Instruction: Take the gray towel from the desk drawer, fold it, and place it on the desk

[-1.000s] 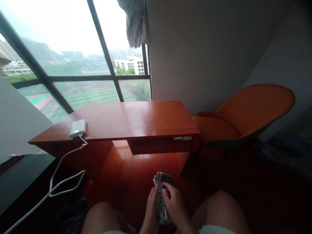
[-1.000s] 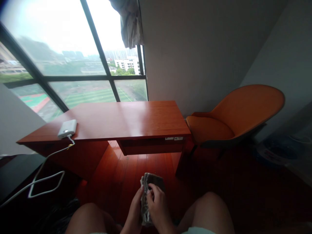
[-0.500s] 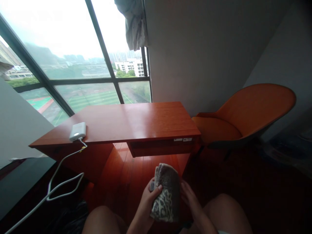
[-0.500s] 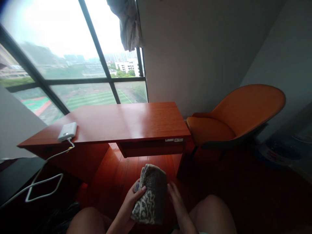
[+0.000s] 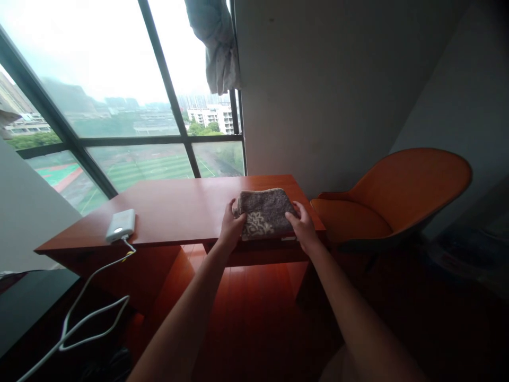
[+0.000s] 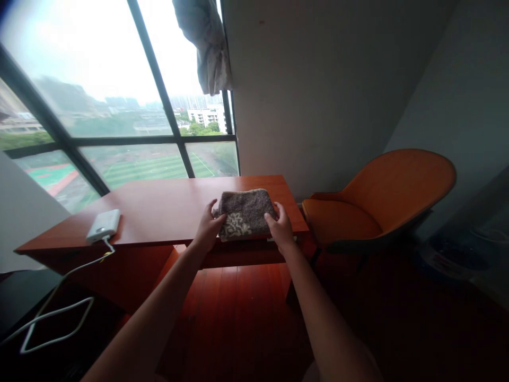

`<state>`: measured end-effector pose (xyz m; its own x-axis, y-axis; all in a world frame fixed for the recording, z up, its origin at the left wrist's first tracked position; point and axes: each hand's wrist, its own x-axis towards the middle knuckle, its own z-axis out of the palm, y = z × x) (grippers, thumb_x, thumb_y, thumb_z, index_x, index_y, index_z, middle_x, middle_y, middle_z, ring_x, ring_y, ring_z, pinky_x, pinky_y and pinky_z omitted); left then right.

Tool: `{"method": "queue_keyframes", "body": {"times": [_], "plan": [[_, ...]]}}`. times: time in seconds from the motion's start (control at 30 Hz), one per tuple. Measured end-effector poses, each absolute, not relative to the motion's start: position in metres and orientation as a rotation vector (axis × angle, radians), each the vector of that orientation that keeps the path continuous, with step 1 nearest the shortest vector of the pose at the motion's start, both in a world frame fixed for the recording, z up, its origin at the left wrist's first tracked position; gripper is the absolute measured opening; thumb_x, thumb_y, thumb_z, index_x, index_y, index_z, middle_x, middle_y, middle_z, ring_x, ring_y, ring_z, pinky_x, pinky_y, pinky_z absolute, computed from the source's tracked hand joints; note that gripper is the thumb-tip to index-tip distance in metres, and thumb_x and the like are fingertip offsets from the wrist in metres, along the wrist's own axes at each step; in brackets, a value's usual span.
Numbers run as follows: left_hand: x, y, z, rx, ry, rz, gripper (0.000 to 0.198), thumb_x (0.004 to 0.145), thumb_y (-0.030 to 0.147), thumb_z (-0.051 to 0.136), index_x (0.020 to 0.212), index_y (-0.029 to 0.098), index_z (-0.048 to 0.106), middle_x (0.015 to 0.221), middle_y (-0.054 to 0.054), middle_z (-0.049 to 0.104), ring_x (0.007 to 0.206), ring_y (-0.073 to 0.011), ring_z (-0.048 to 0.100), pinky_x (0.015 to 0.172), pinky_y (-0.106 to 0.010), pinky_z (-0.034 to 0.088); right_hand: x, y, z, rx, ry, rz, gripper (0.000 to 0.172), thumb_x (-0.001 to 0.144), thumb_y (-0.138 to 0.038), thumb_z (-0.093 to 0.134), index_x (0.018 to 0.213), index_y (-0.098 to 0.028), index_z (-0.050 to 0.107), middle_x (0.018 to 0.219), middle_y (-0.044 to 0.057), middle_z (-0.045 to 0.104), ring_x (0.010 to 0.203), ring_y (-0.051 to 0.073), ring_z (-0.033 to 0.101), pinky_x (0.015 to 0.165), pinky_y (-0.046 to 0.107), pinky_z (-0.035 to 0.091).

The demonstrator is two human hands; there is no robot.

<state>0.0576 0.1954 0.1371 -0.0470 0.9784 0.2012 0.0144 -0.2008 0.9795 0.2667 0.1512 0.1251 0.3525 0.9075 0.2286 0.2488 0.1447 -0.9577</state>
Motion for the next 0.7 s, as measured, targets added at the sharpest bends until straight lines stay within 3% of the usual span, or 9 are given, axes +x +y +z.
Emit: {"method": "queue_keyframes", "body": {"times": [0.1,0.23,0.33,0.43,0.7], "plan": [[0.058,0.228,0.132,1.751,1.466,1.311,0.066,0.076,0.010,0.056,0.139,0.013,0.040,0.119,-0.017,0.062,0.107,-0.0287,0.060,0.095,-0.044,0.046,0.261,0.179,0.119,-1.645,-1.308,0.461,0.054,0.079,-0.034,0.050,0.128,-0.011,0.047,0.117,0.018,0.065,0.105,0.026,0.063,0.092,0.041,0.049],[0.057,0.229,0.116,2.004,1.560,1.177,0.054,0.076,0.008,0.057,0.129,0.012,0.053,0.143,-0.023,0.043,0.134,-0.0384,0.038,0.108,-0.052,0.033,0.254,0.177,0.096,-1.712,-1.487,0.344,0.047,0.074,-0.027,0.055,0.118,-0.011,0.059,0.116,0.021,0.064,0.113,0.032,0.056,0.100,0.047,0.041],[0.059,0.208,0.110,2.424,1.549,1.002,0.043,0.089,0.025,0.049,0.131,0.021,0.053,0.152,-0.015,0.036,0.141,-0.0351,0.028,0.111,-0.057,0.027,0.253,0.166,0.085,-1.712,-1.544,0.275,0.047,0.081,-0.030,0.046,0.123,-0.012,0.055,0.120,0.021,0.061,0.113,0.031,0.056,0.100,0.047,0.042],[0.059,0.187,0.103,2.833,1.450,0.704,0.046,0.094,0.040,0.042,0.137,0.025,0.046,0.151,-0.012,0.039,0.141,-0.0330,0.029,0.111,-0.061,0.023,0.255,0.162,0.081,-1.704,-1.567,0.226,0.047,0.083,-0.033,0.044,0.122,-0.010,0.056,0.118,0.020,0.062,0.111,0.030,0.057,0.098,0.044,0.044],[0.049,0.181,0.090,3.016,1.415,0.496,0.053,0.092,0.019,0.039,0.145,0.025,0.036,0.153,-0.011,0.037,0.141,-0.0304,0.031,0.111,-0.056,0.026,0.259,0.165,0.070,-1.674,-1.622,0.158,0.046,0.085,-0.036,0.043,0.119,-0.008,0.059,0.113,0.021,0.064,0.109,0.029,0.058,0.096,0.045,0.047]]}}
